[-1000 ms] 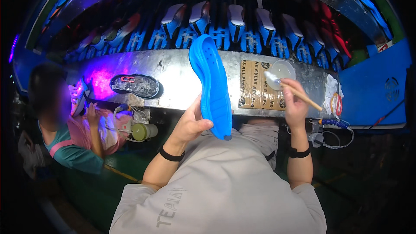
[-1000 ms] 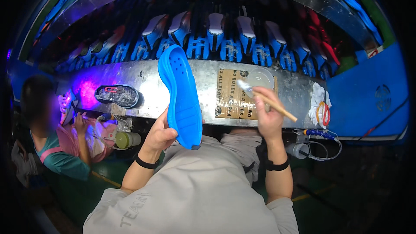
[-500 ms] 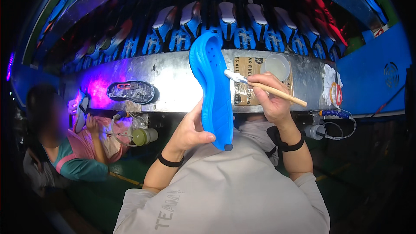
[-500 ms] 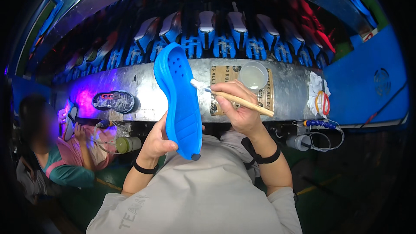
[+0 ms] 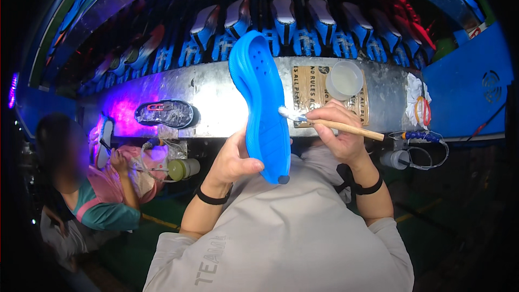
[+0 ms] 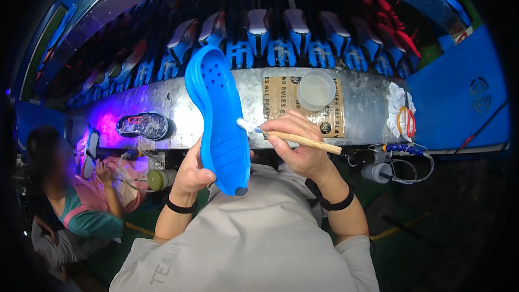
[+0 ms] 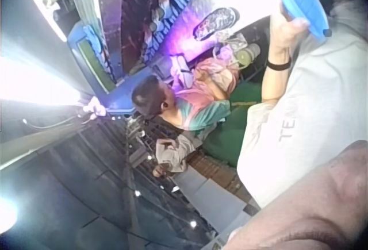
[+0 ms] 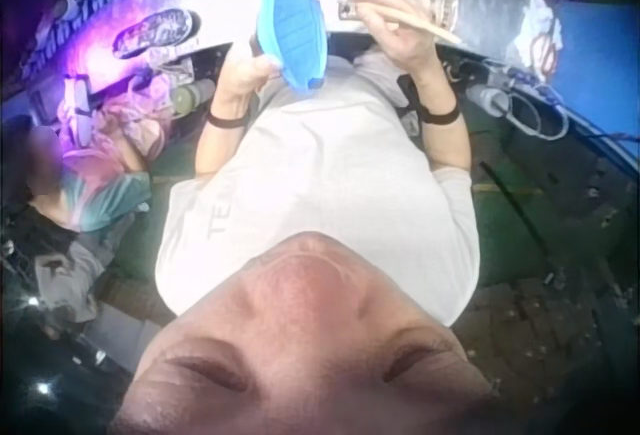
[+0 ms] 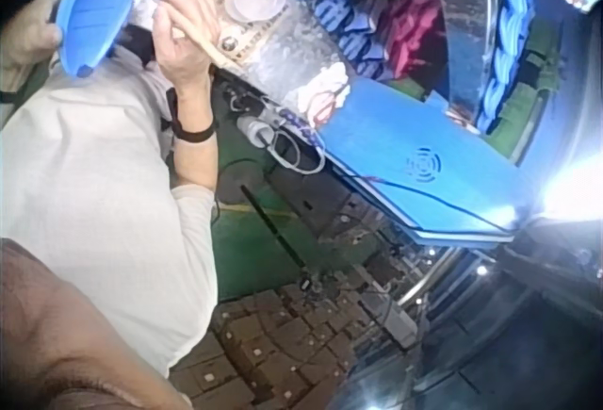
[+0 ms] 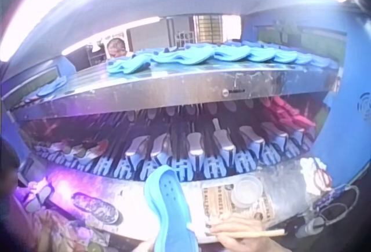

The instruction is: Applying glue or primer to blue shoe soles using a brush at a factory workstation.

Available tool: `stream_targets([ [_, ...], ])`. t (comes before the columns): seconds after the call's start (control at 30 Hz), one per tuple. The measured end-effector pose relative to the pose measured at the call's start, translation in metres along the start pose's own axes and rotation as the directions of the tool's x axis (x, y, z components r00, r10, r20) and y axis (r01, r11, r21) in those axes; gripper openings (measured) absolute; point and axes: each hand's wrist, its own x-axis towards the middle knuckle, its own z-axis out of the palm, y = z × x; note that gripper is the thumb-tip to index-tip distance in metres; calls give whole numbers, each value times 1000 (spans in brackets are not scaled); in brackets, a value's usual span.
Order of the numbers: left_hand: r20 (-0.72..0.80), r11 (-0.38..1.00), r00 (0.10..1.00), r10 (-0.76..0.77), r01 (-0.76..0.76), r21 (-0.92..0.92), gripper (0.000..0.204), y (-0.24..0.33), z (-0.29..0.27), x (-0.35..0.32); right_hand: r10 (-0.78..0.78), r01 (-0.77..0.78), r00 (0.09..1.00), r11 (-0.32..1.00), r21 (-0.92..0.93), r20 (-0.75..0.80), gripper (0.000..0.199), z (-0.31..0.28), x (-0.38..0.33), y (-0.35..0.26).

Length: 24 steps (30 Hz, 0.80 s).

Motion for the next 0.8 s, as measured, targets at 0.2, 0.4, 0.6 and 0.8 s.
stream_targets([
  [0.2, -62, 995, 995, 83, -79, 65, 104, 11, 1, 1, 24, -24, 1000, 998, 56, 3, 14, 5, -6, -6],
  [0.4, -107, 988, 985, 138, -129, 87, 108, 11, -3, 3, 38, -41, 998, 998, 48, 54, 13, 6, -10, -12],
  [0.6, -105, 987, 983, 150, -142, 76, 110, 11, -7, 5, 44, -51, 995, 996, 72, 88, 12, 6, -13, -19],
  [0.8, -94, 991, 988, 120, -113, 76, 111, 12, -7, 7, 85, -87, 996, 990, 111, 19, 14, 8, -8, -18],
])
